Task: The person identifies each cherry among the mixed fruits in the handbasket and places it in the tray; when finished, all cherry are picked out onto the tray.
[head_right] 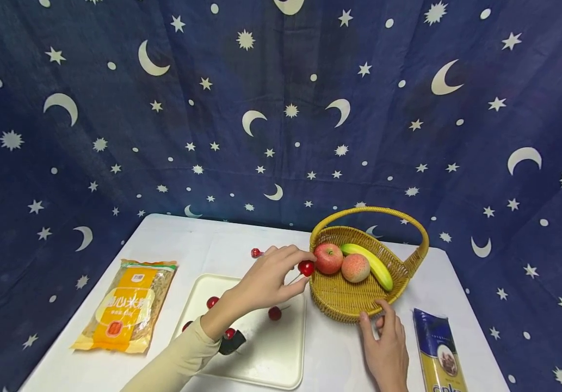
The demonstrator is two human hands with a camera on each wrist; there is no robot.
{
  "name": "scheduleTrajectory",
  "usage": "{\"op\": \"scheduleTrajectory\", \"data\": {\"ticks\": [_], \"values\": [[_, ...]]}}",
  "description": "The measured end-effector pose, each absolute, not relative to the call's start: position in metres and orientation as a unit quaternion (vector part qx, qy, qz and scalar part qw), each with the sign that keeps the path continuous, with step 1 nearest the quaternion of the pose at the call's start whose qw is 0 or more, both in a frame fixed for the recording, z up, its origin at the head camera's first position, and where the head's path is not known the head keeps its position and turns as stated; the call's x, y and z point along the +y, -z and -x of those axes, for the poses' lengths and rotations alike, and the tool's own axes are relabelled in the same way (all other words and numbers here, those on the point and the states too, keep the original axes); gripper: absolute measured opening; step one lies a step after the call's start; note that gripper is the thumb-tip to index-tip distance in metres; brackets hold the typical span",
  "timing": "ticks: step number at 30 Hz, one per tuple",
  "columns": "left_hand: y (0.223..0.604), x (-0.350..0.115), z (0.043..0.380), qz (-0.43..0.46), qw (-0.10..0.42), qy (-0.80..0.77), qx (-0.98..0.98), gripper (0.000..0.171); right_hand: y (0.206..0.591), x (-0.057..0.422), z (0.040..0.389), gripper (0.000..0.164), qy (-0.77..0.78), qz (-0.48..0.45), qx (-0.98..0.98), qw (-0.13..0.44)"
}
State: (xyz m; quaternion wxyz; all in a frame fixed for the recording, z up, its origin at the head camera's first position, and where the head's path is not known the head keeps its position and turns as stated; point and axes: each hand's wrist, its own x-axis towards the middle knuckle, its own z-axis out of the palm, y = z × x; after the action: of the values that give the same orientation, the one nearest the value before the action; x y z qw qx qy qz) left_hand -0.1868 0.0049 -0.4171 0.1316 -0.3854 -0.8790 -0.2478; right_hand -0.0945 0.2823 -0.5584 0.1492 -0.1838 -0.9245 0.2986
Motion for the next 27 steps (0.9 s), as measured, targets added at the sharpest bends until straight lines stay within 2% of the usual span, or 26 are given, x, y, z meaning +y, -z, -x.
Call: {"op": "scheduleTrajectory", "data": {"ticks": [10,19,27], "values": [[0.423,-0.027,0.171,0.341,0.161,0.278,-0.884,0.038,0.558,0.282,0.095,0.048,-0.300,0.187,-0.925,0.141],[0.432,-0.050,0.159,0.310,0.209,0.298,-0.878,0.039,0.556,0.282,0.096,0.048,-0.298,0.185,-0.925,0.144],[0.451,-0.055,0.144,0.296,0.201,0.307,-0.882,0.038,0.556,0.283,0.094,0.048,-0.303,0.184,-0.923,0.149]]}}
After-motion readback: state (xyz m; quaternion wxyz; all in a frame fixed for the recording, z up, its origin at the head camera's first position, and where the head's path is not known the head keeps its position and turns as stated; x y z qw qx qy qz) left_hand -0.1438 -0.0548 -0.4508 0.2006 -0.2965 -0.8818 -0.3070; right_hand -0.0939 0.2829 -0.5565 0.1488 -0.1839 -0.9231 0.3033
